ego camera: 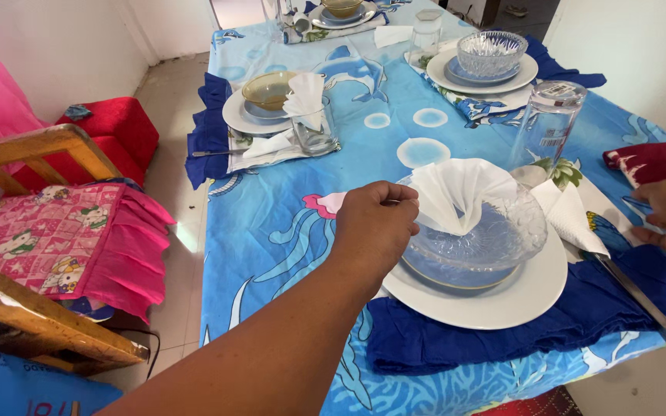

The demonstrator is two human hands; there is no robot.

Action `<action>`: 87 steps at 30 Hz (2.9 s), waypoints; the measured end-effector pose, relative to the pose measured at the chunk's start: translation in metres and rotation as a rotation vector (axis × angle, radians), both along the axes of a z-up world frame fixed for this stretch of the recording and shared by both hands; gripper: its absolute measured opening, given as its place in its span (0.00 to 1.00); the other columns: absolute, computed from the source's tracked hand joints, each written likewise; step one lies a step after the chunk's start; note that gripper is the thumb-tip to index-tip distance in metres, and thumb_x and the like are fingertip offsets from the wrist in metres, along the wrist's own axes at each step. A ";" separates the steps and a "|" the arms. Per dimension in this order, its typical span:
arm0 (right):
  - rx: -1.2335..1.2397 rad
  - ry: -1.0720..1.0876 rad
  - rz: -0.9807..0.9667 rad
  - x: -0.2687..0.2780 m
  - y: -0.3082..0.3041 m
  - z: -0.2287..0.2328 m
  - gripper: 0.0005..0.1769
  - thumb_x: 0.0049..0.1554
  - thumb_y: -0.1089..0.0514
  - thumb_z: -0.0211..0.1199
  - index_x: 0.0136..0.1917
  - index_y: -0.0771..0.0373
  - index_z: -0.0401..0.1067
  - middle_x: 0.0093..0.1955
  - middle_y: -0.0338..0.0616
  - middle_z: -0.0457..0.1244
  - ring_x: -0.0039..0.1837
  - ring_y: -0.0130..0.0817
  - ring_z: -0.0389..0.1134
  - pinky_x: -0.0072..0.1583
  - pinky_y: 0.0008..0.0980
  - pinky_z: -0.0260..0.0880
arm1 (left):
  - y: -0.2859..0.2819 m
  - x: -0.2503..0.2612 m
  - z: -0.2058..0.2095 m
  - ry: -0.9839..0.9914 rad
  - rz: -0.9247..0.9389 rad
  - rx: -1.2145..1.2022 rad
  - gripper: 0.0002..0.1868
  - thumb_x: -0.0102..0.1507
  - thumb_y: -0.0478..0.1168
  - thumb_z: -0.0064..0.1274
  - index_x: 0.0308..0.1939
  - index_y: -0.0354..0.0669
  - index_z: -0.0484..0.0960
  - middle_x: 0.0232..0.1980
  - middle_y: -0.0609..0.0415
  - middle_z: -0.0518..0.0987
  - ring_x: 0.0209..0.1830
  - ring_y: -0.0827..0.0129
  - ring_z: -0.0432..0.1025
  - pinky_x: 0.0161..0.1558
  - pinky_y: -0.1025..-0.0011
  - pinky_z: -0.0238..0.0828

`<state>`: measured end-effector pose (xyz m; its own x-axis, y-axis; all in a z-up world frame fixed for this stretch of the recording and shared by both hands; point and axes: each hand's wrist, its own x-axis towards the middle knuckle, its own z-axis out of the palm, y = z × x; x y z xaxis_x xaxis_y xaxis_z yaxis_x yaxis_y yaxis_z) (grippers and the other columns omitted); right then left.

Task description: The person wipes a drinking glass with a cloth, folds paper napkins into decorative shapes, and places the napkins and glasses onto the table at individual place settings.

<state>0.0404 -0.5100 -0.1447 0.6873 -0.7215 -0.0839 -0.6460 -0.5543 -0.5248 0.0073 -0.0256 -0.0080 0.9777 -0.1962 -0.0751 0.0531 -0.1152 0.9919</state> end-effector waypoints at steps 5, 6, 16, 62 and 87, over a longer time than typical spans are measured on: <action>0.538 -0.269 -0.553 0.025 0.010 -0.005 0.17 0.60 0.54 0.65 0.61 0.57 0.68 0.64 0.49 0.56 0.66 0.41 0.60 0.53 0.36 0.74 | -0.019 0.018 0.003 0.007 -0.010 -0.013 0.12 0.58 0.35 0.52 0.44 0.34 0.84 0.37 0.52 0.82 0.32 0.69 0.79 0.36 0.73 0.74; 0.612 -0.299 -0.533 0.026 0.006 -0.005 0.16 0.61 0.53 0.63 0.61 0.57 0.68 0.63 0.46 0.58 0.64 0.37 0.62 0.54 0.35 0.75 | -0.025 0.020 0.004 0.008 -0.013 -0.010 0.12 0.58 0.35 0.52 0.44 0.34 0.84 0.37 0.52 0.82 0.32 0.69 0.79 0.36 0.73 0.74; 0.934 -0.584 -0.464 -0.005 0.052 0.043 0.15 0.63 0.56 0.56 0.63 0.51 0.64 0.63 0.38 0.61 0.67 0.37 0.62 0.68 0.50 0.61 | -0.079 0.010 0.013 0.048 -0.100 0.019 0.11 0.58 0.36 0.51 0.43 0.38 0.83 0.37 0.54 0.81 0.33 0.71 0.79 0.29 0.71 0.69; 1.171 -0.696 0.030 0.024 0.652 0.212 0.17 0.56 0.56 0.62 0.58 0.62 0.70 0.53 0.45 0.70 0.53 0.37 0.70 0.60 0.42 0.67 | 0.317 0.133 0.075 0.332 -0.191 -0.419 0.15 0.61 0.38 0.56 0.50 0.34 0.79 0.45 0.45 0.84 0.40 0.60 0.80 0.43 0.64 0.81; 1.274 -0.924 -0.757 0.173 0.481 0.112 0.11 0.62 0.68 0.45 0.57 0.69 0.64 0.52 0.51 0.64 0.50 0.40 0.72 0.56 0.49 0.77 | 0.258 0.304 0.026 0.329 -0.487 -0.043 0.13 0.58 0.37 0.60 0.45 0.37 0.82 0.39 0.52 0.82 0.39 0.67 0.78 0.42 0.68 0.73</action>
